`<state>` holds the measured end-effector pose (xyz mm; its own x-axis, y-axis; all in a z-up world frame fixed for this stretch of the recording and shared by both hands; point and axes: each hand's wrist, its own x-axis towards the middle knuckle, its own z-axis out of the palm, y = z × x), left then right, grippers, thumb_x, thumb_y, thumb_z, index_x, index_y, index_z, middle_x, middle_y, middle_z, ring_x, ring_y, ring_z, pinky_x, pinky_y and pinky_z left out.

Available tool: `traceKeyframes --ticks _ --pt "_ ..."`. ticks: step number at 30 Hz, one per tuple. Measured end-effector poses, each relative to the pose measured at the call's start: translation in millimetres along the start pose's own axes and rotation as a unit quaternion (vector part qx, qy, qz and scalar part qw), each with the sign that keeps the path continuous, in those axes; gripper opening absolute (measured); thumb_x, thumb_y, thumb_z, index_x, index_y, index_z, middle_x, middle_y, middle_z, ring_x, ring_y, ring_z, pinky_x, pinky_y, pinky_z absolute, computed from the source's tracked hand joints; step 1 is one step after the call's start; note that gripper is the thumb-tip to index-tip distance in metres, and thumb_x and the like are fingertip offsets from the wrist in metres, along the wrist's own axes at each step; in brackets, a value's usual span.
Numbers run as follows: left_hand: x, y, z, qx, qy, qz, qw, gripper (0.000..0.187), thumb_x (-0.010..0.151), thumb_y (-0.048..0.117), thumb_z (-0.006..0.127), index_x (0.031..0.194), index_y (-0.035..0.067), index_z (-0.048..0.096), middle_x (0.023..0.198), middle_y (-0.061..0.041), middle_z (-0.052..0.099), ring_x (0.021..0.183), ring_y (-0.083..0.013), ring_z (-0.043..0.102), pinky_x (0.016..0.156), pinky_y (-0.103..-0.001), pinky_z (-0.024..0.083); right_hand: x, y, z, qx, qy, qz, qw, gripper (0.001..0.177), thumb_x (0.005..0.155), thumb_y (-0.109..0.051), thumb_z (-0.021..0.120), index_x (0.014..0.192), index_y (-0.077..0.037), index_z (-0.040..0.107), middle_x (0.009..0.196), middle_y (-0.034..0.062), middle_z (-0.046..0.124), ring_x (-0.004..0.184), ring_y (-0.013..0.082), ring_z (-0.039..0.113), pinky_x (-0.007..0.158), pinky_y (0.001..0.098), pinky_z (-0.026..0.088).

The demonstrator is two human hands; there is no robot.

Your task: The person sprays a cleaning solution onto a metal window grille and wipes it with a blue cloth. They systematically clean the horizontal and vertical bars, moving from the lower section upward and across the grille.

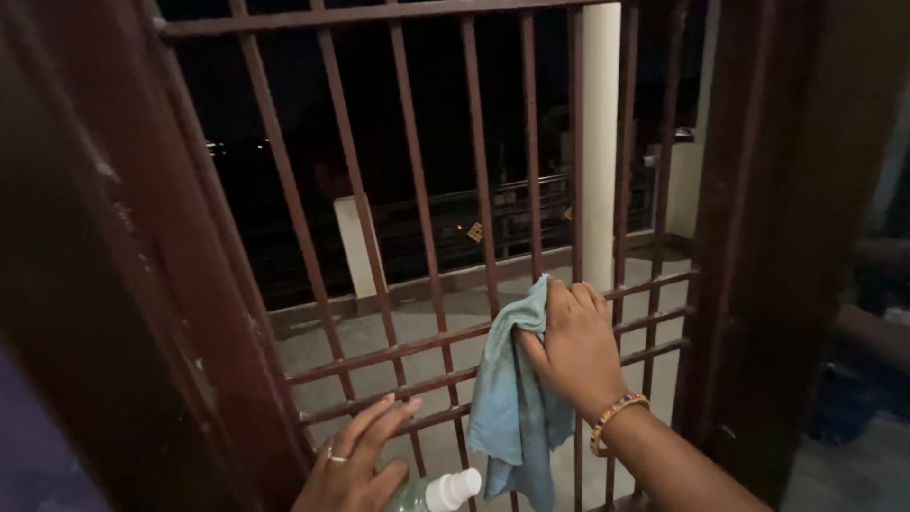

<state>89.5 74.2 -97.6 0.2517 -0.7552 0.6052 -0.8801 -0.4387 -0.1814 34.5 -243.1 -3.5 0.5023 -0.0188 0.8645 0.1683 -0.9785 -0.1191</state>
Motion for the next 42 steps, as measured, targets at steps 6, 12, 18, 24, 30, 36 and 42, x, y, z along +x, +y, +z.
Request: traceKeyframes --ticks 6,12,18,24,30,36,42 --pt "-11.0 -9.1 27.3 -0.012 0.04 -0.049 0.998 0.026 0.085 0.015 0.065 0.109 0.019 0.074 0.139 0.007 0.065 0.136 -0.0184 0.052 0.102 -0.04 0.046 1.4 -3.1 0.5 -0.008 0.01 -0.003 1.0 0.067 0.078 -0.029 0.07 0.126 0.014 0.051 0.109 0.0237 0.061 0.111 0.04 0.053 0.109 0.0506 0.034" --pt "-25.6 -20.7 46.5 0.015 0.081 -0.026 0.996 0.039 0.092 0.036 0.057 0.126 0.025 0.072 0.131 0.008 0.065 0.124 -0.0099 0.056 0.1 -0.038 0.047 0.5 -7.8 -1.3 -0.008 0.004 0.0 1.0 0.062 0.08 -0.028 0.07 0.124 0.012 0.052 0.107 0.0236 0.061 0.11 0.0403 0.053 0.11 0.0507 0.035" --pt "-28.1 -33.5 64.6 0.095 0.132 0.082 0.983 0.037 0.107 0.041 0.039 0.124 0.024 0.068 0.127 0.017 0.064 0.125 -0.007 0.055 0.097 -0.03 0.047 2.4 -12.0 -4.2 0.009 -0.001 0.011 1.0 0.052 0.078 -0.025 0.069 0.117 0.007 0.055 0.104 0.0234 0.06 0.107 0.0424 0.052 0.104 0.0507 0.037" --pt "-29.4 -8.9 31.5 -0.053 0.092 0.004 0.994 0.023 0.085 0.026 0.067 0.105 0.016 0.07 0.131 0.001 0.066 0.132 -0.0188 0.055 0.103 -0.048 0.046 2.4 -9.9 -1.4 -0.01 0.003 0.003 1.0 0.054 0.081 -0.026 0.067 0.119 0.01 0.053 0.102 0.0242 0.06 0.107 0.0429 0.053 0.106 0.0517 0.037" --pt "-0.9 14.4 -16.7 -0.029 0.014 0.022 0.999 0.029 0.083 0.035 0.077 0.074 0.01 0.067 0.152 -0.01 0.049 0.145 -0.0362 0.041 0.106 -0.064 0.039 -0.3 -8.3 -0.5 -0.024 -0.023 0.025 0.999 0.047 0.084 -0.028 0.068 0.113 0.007 0.055 0.103 0.0229 0.061 0.11 0.0412 0.054 0.111 0.0506 0.036" --pt "53.9 61.3 -93.1 -0.088 0.005 -0.238 0.967 0.047 0.068 0.038 0.086 0.095 0.001 0.077 0.162 -0.015 0.027 0.151 -0.041 0.014 0.11 -0.07 0.02 -2.9 -6.3 -4.5 0.001 0.021 0.007 1.0 0.062 0.08 -0.027 0.071 0.126 0.011 0.053 0.106 0.0242 0.061 0.111 0.0426 0.053 0.106 0.0492 0.037" --pt "91.7 65.0 -83.7 0.045 0.109 -0.233 0.965 0.055 0.073 0.046 0.08 0.098 -0.002 0.075 0.137 -0.018 0.048 0.14 -0.0347 0.035 0.118 -0.058 0.017 -5.7 0.9 -8.9 0.012 0.001 -0.009 1.0 0.061 0.081 -0.029 0.071 0.126 0.009 0.052 0.108 0.0231 0.063 0.113 0.0406 0.053 0.112 0.0491 0.034"
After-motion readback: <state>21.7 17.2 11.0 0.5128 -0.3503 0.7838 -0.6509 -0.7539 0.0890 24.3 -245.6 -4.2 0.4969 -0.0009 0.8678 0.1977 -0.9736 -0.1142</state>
